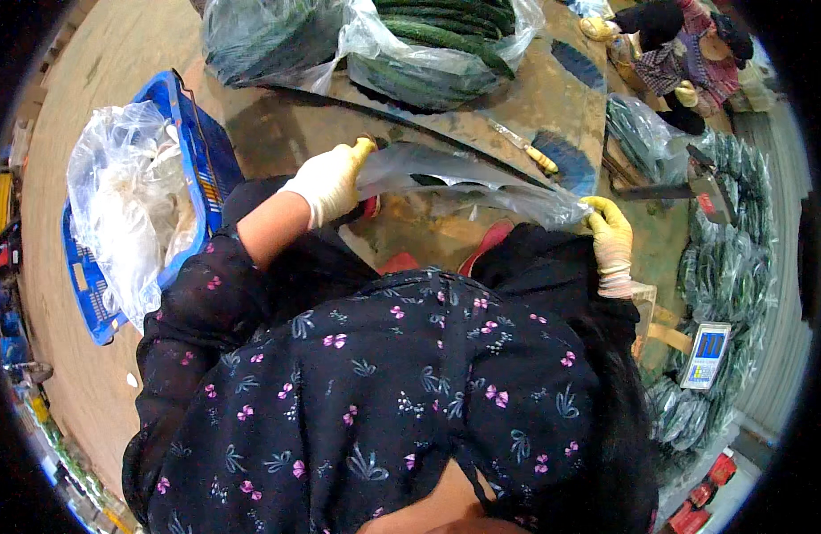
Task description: The person sorts and packs cucumbers into plastic bags, weighing them on a scale and sealing the bags by hand.
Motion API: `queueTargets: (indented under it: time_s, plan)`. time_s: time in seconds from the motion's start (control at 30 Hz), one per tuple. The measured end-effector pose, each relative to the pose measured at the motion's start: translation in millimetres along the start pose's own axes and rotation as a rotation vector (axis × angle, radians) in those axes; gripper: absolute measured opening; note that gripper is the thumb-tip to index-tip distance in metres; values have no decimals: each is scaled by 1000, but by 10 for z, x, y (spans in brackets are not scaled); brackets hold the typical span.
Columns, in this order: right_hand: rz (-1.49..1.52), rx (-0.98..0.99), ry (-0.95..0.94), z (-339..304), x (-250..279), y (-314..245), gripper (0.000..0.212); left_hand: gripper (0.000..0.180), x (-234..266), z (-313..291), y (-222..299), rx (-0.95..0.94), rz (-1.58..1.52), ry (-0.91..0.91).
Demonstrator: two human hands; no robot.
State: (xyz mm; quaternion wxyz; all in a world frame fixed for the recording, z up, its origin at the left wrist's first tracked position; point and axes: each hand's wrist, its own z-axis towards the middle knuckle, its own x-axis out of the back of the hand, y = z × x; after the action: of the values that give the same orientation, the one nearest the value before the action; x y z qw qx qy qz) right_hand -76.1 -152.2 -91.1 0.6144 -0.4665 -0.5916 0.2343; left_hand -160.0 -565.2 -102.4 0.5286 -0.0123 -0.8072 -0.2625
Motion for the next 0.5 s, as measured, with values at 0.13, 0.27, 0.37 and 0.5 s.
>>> queueTargets:
  time_s: [0.13,0.27,0.37,0.5]
  plan:
    - [-1,49,57,63,30,166,15,33,-64,134,-399,192,105,-116]
    - [-147,111,90,99,4,160,15,30,-115,94,-500,138,-1215,-42]
    - [-191,128,55,300,115,325,14,27,-250,259,-312,-147,-1788,24]
    - [-663,156,-12,377,375,303,18,30,-112,356,127,-51,-1766,9]
